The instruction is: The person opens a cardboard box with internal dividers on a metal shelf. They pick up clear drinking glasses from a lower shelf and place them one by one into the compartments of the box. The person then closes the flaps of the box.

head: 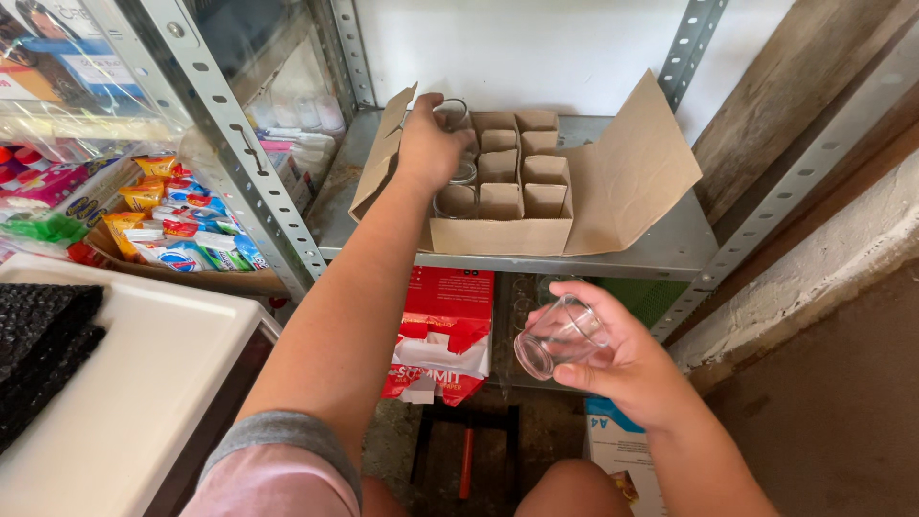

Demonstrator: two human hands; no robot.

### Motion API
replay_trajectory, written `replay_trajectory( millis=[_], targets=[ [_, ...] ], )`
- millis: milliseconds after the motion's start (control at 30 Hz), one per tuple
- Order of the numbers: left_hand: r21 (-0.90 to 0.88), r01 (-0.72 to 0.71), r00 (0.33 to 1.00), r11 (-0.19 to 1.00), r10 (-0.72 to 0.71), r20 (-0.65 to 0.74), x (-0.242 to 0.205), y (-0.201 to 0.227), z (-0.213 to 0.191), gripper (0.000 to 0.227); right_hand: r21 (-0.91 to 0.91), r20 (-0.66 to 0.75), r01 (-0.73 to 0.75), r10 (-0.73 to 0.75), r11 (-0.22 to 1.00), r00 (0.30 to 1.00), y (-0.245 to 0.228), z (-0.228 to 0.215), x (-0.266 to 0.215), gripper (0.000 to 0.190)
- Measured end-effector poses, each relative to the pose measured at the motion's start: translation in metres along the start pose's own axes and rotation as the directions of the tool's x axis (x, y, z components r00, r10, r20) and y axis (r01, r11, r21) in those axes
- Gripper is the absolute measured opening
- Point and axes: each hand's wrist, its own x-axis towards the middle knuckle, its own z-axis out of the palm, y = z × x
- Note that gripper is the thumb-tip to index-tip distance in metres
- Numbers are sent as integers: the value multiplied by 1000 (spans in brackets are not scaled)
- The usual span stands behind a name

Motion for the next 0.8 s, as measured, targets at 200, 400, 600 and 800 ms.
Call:
replay_trajectory(
  millis=[200,400,600,800],
  targets=[
    [181,-138,990,974,132,44,-1,-6,1,71,-382,-204,-212,141,899,969,-82,27,34,86],
    [320,-56,992,946,16,127,5,-6,2,70,-99,-255,-69,42,993,966,-126,23,100,72],
    [455,-54,972,889,-59,229,9,-9,3,64,-120,-399,-157,97,980,912,-120,14,183,78],
    [384,-77,982,920,4,189,22,-24,5,60,-377,-451,-252,61,891,890,-96,11,247,67]
  ],
)
